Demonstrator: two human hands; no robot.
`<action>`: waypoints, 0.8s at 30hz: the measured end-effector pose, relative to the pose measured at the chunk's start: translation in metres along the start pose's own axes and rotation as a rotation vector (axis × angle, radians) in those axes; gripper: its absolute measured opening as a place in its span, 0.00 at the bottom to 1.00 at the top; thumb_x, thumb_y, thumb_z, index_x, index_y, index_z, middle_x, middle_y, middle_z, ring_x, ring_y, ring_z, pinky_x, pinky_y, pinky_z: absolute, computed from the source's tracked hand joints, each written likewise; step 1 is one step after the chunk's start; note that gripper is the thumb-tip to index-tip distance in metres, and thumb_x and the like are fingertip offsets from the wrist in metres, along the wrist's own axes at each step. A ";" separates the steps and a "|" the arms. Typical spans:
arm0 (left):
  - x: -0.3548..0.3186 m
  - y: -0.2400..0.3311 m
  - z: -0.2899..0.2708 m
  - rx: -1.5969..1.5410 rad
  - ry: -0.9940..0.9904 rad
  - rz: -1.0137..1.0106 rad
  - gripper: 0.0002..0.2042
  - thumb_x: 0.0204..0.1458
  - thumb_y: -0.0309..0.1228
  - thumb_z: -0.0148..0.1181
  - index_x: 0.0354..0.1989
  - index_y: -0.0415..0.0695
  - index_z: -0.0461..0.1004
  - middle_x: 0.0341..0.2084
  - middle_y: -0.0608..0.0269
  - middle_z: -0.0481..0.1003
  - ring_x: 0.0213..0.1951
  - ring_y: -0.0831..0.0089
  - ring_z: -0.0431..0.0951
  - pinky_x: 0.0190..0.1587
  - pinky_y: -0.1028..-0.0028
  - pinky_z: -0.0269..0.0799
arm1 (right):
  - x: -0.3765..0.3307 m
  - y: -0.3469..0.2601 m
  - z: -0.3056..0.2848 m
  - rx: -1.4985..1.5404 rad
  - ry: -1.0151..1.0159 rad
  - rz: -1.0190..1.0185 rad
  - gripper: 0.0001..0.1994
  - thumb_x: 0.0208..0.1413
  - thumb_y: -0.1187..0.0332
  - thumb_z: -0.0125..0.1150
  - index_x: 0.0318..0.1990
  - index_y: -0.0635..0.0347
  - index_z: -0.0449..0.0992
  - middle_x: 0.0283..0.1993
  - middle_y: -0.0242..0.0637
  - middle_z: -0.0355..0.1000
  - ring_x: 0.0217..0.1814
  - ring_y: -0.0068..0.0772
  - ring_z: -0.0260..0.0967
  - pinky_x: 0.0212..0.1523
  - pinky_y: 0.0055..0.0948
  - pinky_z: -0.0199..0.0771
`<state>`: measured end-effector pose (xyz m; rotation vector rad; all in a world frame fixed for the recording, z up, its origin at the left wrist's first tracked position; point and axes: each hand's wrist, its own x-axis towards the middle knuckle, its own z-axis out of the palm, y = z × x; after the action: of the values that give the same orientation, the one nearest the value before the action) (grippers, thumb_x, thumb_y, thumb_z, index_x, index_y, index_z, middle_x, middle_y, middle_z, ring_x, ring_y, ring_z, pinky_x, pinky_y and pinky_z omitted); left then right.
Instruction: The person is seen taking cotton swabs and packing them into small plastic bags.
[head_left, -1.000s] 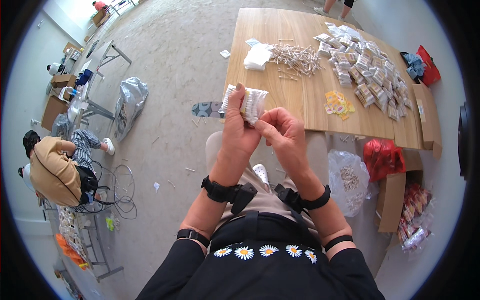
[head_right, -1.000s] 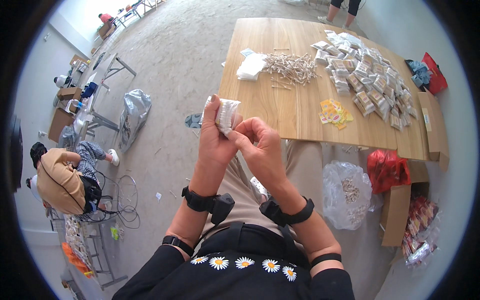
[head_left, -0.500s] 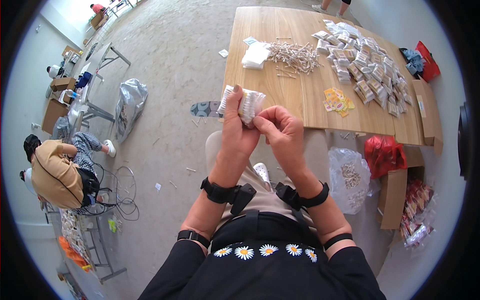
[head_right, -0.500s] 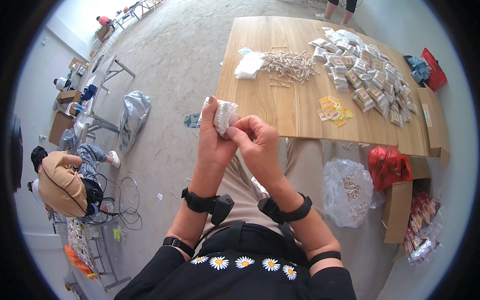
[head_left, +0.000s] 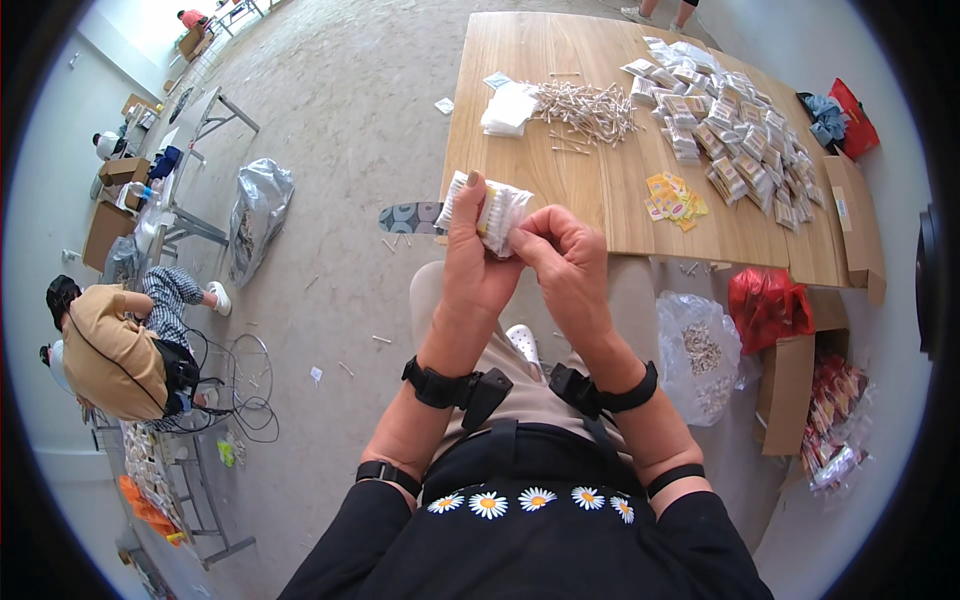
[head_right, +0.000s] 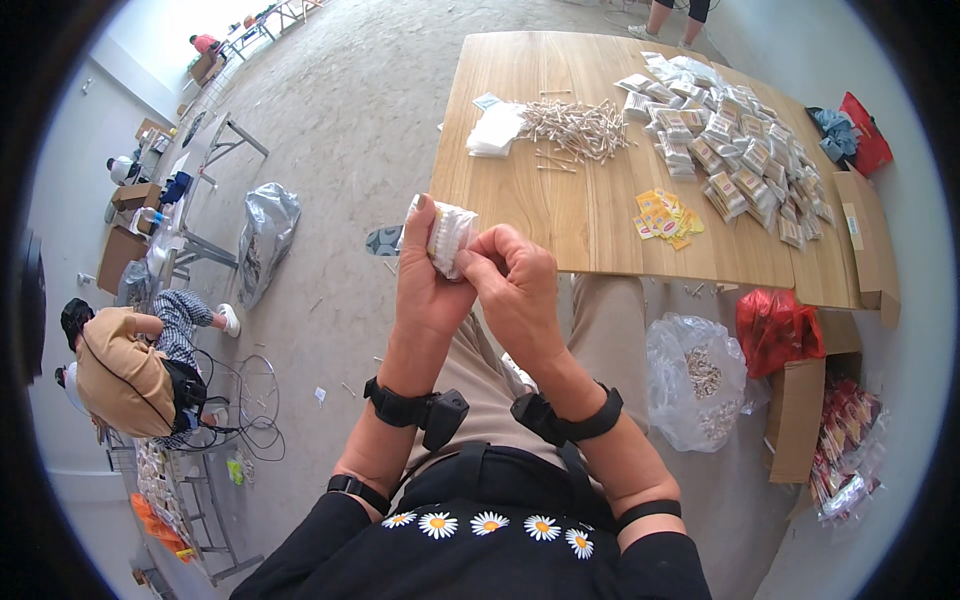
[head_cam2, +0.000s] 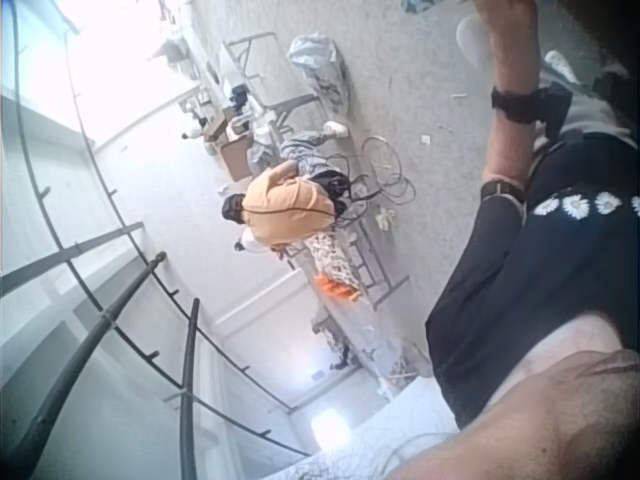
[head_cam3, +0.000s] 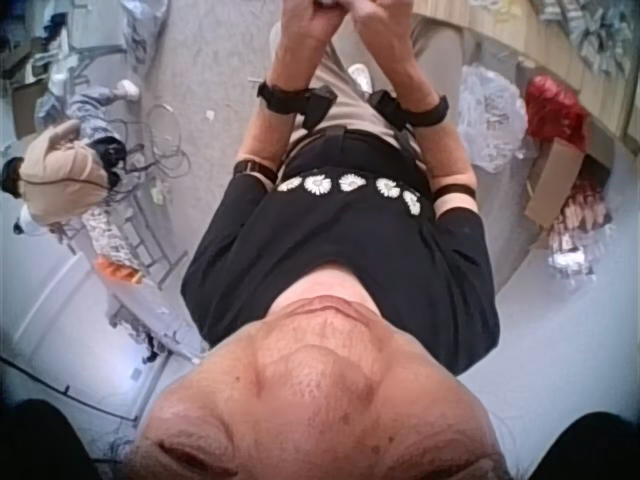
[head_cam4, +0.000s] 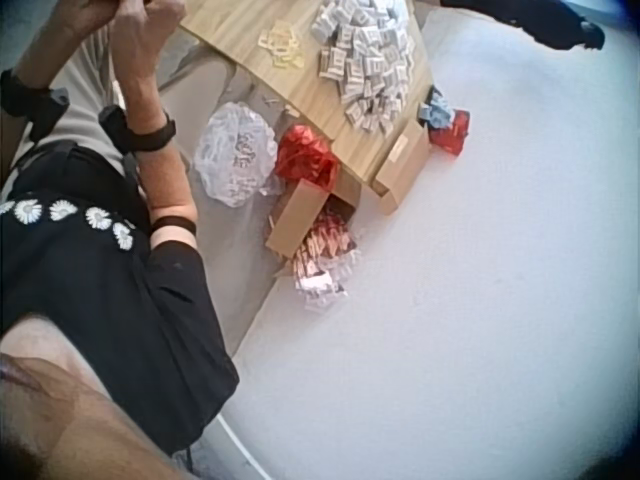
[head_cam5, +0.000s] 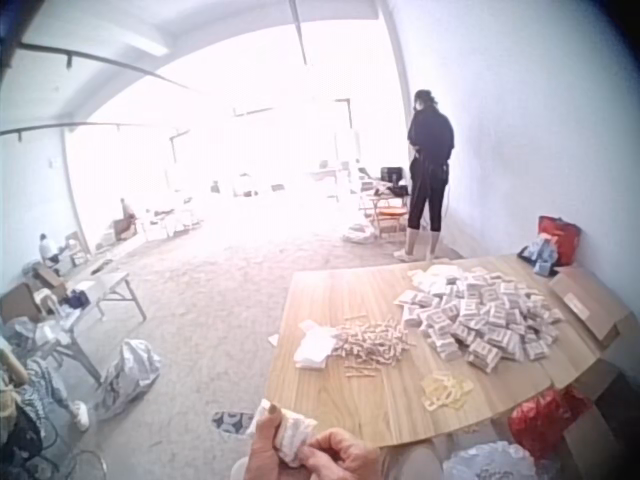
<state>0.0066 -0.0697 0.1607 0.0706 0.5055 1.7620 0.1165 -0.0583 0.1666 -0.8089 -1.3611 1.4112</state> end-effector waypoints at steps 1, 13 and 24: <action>0.002 0.000 -0.003 -0.029 0.014 -0.016 0.11 0.58 0.40 0.62 0.35 0.47 0.70 0.28 0.67 0.74 0.32 0.75 0.77 0.35 0.71 0.77 | -0.001 0.000 0.000 0.001 -0.002 0.000 0.04 0.53 0.77 0.61 0.28 0.68 0.74 0.23 0.31 0.73 0.27 0.15 0.67 0.30 0.21 0.70; 0.002 -0.003 -0.008 0.016 -0.026 -0.005 0.12 0.58 0.42 0.61 0.36 0.46 0.70 0.30 0.65 0.75 0.34 0.73 0.78 0.39 0.69 0.78 | 0.004 -0.014 0.002 -0.030 0.054 0.038 0.06 0.57 0.75 0.58 0.29 0.68 0.73 0.24 0.30 0.72 0.26 0.15 0.67 0.29 0.21 0.69; 0.001 -0.002 -0.013 0.066 -0.123 -0.108 0.13 0.59 0.43 0.60 0.38 0.46 0.71 0.32 0.64 0.76 0.35 0.72 0.79 0.40 0.69 0.78 | 0.012 -0.010 0.003 0.052 0.090 -0.003 0.03 0.56 0.76 0.57 0.32 0.68 0.73 0.26 0.31 0.72 0.27 0.15 0.67 0.28 0.21 0.70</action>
<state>0.0039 -0.0721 0.1484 0.1936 0.4701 1.6249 0.1117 -0.0493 0.1792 -0.8270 -1.2516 1.3857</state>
